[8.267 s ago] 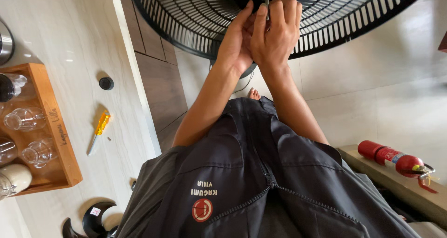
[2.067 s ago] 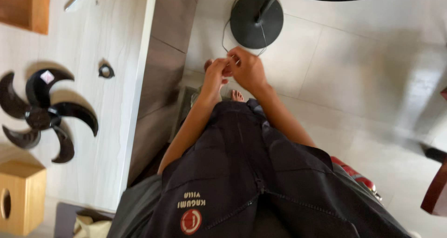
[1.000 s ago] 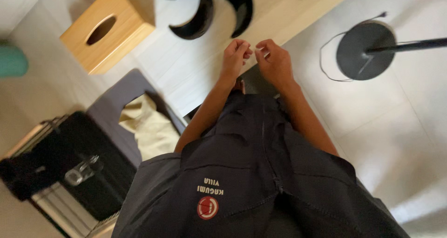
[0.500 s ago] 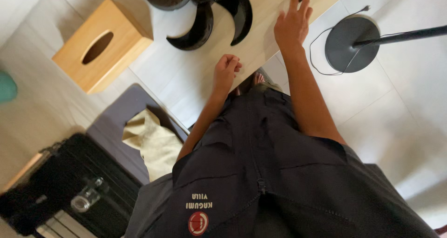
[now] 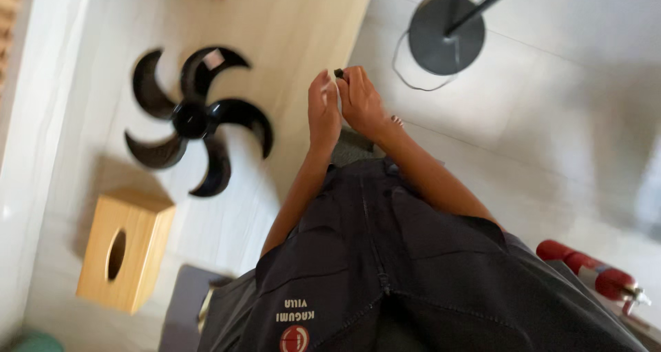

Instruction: The person disassembles the front cage of a floor fan by hand and removes small components from the central motor shaft.

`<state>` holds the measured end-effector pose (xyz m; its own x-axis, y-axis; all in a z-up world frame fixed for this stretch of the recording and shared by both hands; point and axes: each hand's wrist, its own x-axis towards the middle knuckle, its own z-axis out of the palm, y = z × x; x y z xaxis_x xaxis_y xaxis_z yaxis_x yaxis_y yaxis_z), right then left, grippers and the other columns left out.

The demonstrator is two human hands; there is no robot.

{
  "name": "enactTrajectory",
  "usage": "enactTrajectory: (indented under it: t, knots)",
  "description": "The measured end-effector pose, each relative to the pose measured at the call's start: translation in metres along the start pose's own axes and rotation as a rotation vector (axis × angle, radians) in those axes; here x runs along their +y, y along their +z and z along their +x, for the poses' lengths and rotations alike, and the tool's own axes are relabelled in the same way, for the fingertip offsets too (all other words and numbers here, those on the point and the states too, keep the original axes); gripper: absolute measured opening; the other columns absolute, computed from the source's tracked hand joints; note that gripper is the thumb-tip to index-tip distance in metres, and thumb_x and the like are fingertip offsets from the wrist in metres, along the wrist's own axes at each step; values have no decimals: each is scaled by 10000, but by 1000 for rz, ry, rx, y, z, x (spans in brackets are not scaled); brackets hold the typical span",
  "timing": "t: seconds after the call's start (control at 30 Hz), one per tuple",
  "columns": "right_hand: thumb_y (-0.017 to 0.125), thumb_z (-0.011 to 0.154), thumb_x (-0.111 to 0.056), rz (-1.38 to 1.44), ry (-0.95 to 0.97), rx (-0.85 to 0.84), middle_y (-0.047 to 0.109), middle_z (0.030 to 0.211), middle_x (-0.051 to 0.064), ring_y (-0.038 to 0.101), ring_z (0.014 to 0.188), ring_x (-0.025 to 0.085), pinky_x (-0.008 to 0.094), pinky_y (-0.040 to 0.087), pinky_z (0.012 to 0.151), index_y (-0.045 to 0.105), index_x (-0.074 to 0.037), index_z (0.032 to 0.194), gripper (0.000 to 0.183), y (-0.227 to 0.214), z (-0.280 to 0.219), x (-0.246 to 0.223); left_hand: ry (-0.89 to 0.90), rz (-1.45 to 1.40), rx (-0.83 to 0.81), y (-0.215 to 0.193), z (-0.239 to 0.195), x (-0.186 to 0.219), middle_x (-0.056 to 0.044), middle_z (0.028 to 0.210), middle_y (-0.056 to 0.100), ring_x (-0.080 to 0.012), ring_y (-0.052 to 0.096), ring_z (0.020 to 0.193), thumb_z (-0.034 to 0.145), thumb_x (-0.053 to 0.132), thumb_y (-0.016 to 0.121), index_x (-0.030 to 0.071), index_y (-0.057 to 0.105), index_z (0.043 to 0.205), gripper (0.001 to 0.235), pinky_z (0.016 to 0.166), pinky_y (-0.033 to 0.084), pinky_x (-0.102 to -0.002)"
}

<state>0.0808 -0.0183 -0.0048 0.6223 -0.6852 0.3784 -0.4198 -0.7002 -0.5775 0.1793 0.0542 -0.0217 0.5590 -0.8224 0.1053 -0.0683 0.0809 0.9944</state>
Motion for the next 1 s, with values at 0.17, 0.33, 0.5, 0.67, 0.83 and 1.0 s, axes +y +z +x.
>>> enactTrajectory:
  t: [0.17, 0.33, 0.5, 0.67, 0.83, 1.0]
  knots:
    - [357, 1178, -216, 567, 367, 223, 634, 942, 125, 641, 804, 237, 384, 542, 734, 478, -1, 1137, 251, -139, 18, 32, -10, -269, -248, 127, 46, 69, -98, 1197, 671, -161, 685, 1057, 1171, 222, 483, 41, 590, 1400, 310, 860, 628, -292]
    - [304, 1198, -321, 672, 549, 533, 603, 879, 66, 455, 639, 120, 293, 387, 543, 525, -27, 1144, 372, -250, 17, 90, 43, -370, -477, 251, 75, 130, -55, 1114, 724, -115, 725, 968, 1154, 233, 530, 63, 610, 1425, 329, 830, 657, -257]
    - [341, 1160, -350, 1003, 561, 683, 603, 942, 84, 603, 688, 191, 319, 516, 612, 515, -37, 1129, 359, -323, 7, 144, -125, -508, -632, 345, 82, 150, -23, 1067, 713, -42, 618, 831, 1176, 244, 513, 53, 636, 1421, 334, 681, 509, -183]
    - [367, 1174, -366, 1234, 526, 793, 643, 1057, 111, 698, 758, 268, 396, 601, 697, 529, -34, 1141, 370, -358, 15, 182, -115, -536, -738, 402, 109, 145, 0, 1064, 707, -3, 510, 718, 1162, 231, 526, 57, 646, 1417, 331, 566, 368, -160]
    - [460, 1175, -267, 1169, 501, 835, 680, 1172, 127, 707, 991, 248, 374, 618, 814, 543, -27, 1201, 255, -373, 39, 222, -93, -519, -726, 456, 154, 126, -13, 1134, 649, -42, 602, 887, 1129, 127, 570, 31, 673, 1308, 227, 694, 525, -202]
    - [725, 1037, 9, 329, 387, 825, 580, 1394, 191, 671, 1162, 260, 361, 612, 968, 585, -10, 1173, 196, -368, 79, 254, -93, -680, -892, 496, 211, 104, -65, 1318, 680, -122, 660, 1158, 1137, 48, 567, 47, 663, 1371, 253, 1024, 533, -256]
